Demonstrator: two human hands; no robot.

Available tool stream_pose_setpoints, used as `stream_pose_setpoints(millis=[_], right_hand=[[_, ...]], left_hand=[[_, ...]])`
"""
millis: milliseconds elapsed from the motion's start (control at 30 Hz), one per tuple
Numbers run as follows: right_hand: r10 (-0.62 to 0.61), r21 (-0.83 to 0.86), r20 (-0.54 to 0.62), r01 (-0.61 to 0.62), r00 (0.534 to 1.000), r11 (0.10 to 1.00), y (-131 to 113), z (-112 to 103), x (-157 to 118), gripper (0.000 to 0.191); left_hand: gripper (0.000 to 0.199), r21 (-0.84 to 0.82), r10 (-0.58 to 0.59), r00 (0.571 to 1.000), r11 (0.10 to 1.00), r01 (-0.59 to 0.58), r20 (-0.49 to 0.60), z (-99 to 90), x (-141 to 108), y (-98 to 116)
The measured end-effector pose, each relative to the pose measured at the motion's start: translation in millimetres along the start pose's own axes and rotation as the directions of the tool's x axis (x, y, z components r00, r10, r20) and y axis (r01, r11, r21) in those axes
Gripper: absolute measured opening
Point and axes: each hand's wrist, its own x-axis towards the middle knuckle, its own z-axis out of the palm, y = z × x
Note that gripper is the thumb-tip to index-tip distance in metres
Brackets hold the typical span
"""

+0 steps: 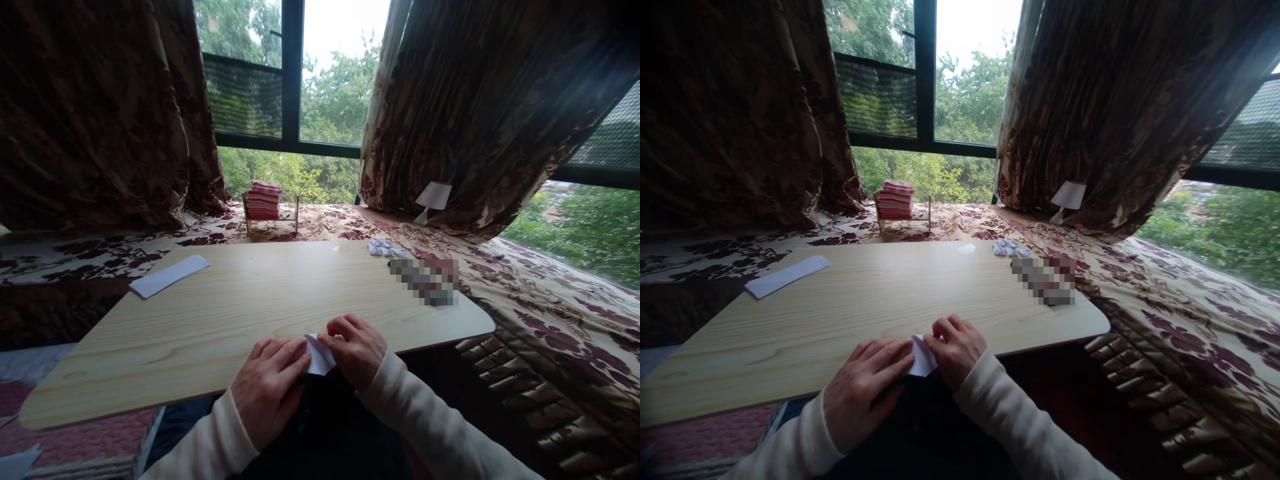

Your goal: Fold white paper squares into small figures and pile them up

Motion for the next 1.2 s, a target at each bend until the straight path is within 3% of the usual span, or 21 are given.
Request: stream_pose_setpoints(millis=[433, 800, 1033, 1200], right_hand=[[0.005, 0.001, 0.016, -0.005, 1.0, 1.0, -14.8, -3.1, -9.3, 0.013], [0.046, 0.04, 0.142, -0.052, 0.989, 0.998, -0.5, 4.3, 0.1, 0.012], [0.062, 0.118, 0.015, -0.064, 0.998, 0.991, -4.1, 3.5, -5.7, 0.018], [0.065, 0.12, 0.099, -0.076, 0.993, 0.99, -5.4, 1.5, -3.8, 0.018]], left_hand=[[0.029, 0.018, -0.015, 1.0, 1.0, 0.015, -0.017, -1.2, 1.4, -1.6], [0.033, 0.072, -0.036, 0.999, 0.997, 0.036, 0.001, 1.4, 6.1, -3.4], [0.032, 0.06, -0.044, 0.999, 0.997, 0.043, 0.017, 0.1, 6.9, -2.5], [0.032, 0.058, -0.045, 0.999, 0.997, 0.043, 0.029, -2.3, 7.7, -1.6]])
